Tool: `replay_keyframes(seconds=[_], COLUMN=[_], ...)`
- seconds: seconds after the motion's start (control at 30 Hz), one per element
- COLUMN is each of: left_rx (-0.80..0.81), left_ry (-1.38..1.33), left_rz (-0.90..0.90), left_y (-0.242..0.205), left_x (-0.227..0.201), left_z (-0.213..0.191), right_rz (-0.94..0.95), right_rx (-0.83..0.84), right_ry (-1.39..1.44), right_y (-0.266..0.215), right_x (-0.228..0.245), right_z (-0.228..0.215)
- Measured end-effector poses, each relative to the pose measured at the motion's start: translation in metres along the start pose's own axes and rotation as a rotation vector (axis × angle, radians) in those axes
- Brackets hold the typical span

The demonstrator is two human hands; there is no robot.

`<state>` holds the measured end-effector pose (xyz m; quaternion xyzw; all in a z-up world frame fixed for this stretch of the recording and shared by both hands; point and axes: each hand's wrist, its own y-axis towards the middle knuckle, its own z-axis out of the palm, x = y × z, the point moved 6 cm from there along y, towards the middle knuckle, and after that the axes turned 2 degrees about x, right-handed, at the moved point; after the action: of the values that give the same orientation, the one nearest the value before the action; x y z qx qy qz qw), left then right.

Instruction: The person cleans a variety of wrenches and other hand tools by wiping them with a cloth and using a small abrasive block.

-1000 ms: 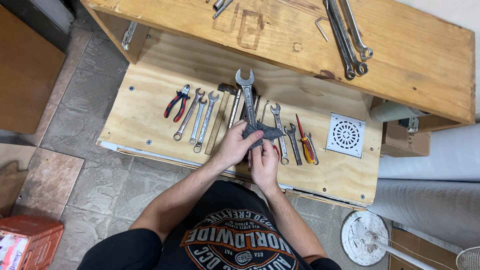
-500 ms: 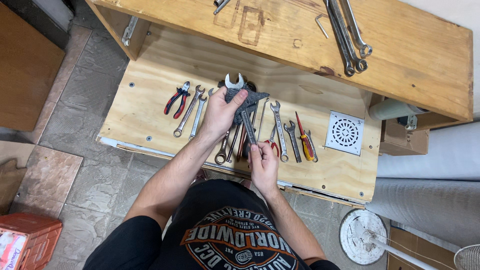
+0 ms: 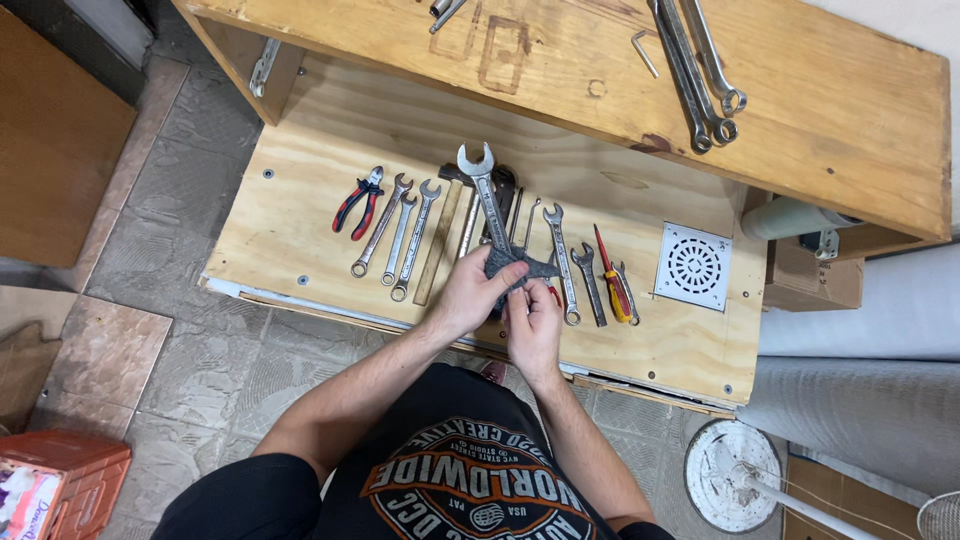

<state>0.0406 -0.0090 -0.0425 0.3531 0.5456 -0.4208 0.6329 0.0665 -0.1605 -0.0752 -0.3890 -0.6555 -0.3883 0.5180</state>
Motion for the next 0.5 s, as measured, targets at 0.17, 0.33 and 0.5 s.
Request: replay_keyframes(seconds=[0.17,0.33,0.5], left_rx=[-0.114,-0.341,-0.265], left_ry=[-0.189,-0.533,-0.224], left_rz=[-0.023,0.022,0.162], left_y=[0.010,0.046,0.044], left_x=[-0.015,-0.024,-0.062], left_z=[-0.021,-0.061,-0.075], right_rz=[-0.001,0.020,-0.016], right_rx=[0.025,0.054,0.126], right_ry=[-0.013,0.005,-0.151], right_y=[-0.010,-0.031,-0.033], right_x=[0.027,0.015,0.018], right_z=[0.005,0.009,0.008])
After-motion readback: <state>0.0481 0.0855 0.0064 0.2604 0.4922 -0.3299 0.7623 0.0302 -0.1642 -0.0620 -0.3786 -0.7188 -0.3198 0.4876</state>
